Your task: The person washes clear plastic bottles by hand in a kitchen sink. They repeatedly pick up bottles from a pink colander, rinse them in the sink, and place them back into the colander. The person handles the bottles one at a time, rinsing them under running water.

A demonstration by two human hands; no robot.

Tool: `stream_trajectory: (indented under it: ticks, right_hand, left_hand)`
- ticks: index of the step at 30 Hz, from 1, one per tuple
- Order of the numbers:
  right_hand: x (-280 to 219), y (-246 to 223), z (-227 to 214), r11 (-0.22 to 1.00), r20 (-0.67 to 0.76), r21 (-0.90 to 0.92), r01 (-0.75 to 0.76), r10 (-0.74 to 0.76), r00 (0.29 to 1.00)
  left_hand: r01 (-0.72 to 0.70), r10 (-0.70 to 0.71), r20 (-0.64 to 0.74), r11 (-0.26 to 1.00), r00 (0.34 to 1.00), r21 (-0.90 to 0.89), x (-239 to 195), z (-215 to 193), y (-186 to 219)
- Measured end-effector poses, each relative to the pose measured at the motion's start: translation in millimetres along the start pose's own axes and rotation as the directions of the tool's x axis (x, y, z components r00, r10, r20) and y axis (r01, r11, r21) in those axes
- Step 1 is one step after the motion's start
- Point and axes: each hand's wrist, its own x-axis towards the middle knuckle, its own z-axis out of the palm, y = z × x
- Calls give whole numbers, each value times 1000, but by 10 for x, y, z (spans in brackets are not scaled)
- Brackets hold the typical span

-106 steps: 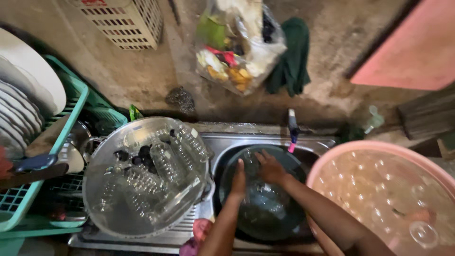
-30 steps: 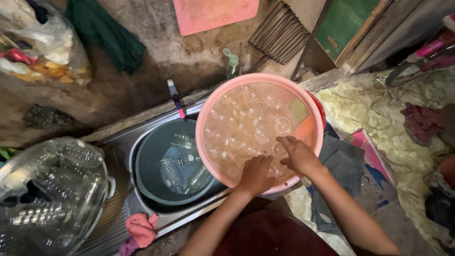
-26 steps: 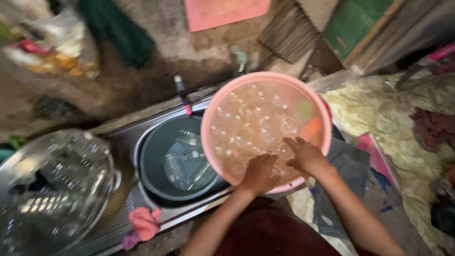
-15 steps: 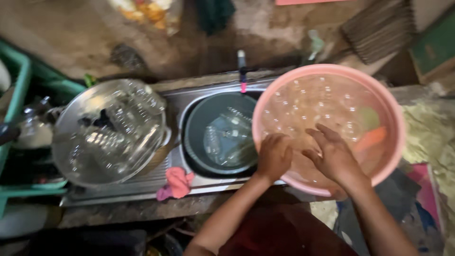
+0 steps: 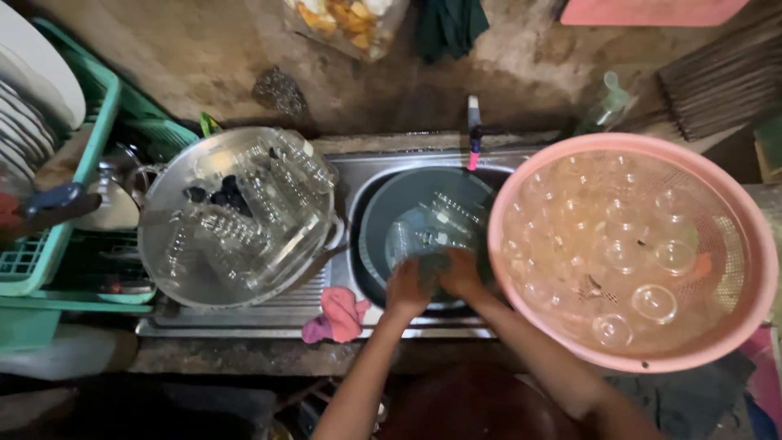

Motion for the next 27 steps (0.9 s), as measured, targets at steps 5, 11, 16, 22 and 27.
stream_trajectory:
  ticks: [5,11,16,22,27]
  right_hand:
    - [152,216,335,939,-290,-342,46,-152,945]
    - [221,-25,58,929,-157,-243,-279,246,956]
    - [241,-275,-146,836,3,-392,-383,418,908]
    - [207,-502,-150,875,43,-239,-422,444,895]
    - [116,-940,-399,970,-403,-245,5,-106,909]
  left_hand:
    - [-96,95,-70,995,993,-21,-61,29,-283]
    - [-84,80,-40,990,996,-112,-175,-93,-399]
    - [61,-59,19,989,998,-134,-271,-142,-387]
    - [106,-99,46,979,994,-176,-326,-144,-406]
    - [-10,1,-53,988,999,-153,-187,-82,-221]
